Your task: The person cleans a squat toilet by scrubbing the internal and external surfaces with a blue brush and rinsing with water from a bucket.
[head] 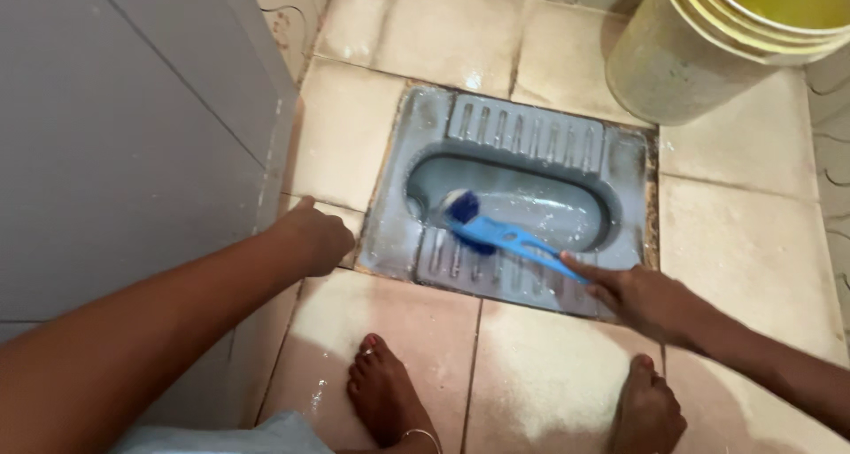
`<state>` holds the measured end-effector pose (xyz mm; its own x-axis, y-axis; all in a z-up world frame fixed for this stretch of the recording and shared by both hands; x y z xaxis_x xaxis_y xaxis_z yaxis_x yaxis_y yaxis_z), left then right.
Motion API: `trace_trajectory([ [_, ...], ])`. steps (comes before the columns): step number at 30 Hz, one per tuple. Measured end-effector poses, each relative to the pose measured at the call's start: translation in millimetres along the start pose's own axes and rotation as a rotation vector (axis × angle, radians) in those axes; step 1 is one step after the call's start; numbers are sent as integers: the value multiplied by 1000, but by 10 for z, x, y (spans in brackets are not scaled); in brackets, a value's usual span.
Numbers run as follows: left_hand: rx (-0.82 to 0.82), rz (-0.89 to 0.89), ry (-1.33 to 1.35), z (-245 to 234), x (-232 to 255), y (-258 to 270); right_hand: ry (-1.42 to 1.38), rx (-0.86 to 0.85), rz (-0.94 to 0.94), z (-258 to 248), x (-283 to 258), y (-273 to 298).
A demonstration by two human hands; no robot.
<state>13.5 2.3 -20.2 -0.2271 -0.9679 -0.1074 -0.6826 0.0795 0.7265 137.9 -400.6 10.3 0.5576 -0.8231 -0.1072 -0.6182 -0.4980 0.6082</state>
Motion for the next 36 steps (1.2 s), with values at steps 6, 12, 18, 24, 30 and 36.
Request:
trace_trajectory([
  [6, -32, 3, -3, 125, -10, 10, -1, -138, 208, -59, 922, 246],
  [12, -74, 6, -71, 106, -31, -1, -138, -149, 286, 255, 1325, 359],
  [18, -22, 32, -71, 3, 33, -38, -152, -153, 100, 268, 271, -60],
  [24, -68, 13, -33, -58, 72, -15, -56, -114, -20, 270, 712, -313],
  [30, -117, -10, -41, 84, -10, 10, 138, -44, -36, -190, 2140, -279],
  [36, -50, 15, -48, 7, 46, 13, 899, 71, 306, -1020, 1608, -140],
])
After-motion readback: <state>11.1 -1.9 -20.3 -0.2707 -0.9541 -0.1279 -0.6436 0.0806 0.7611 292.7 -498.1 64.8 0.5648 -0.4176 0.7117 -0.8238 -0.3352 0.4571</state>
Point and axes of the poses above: each hand's wrist, its own y-axis away from the middle knuckle, its own z-axis out of the palm, x = y × z, the point moved 2 cm from there along -y, towards the middle knuckle, and after that the axes turned 2 degrees about z, right-handed, at the moved point
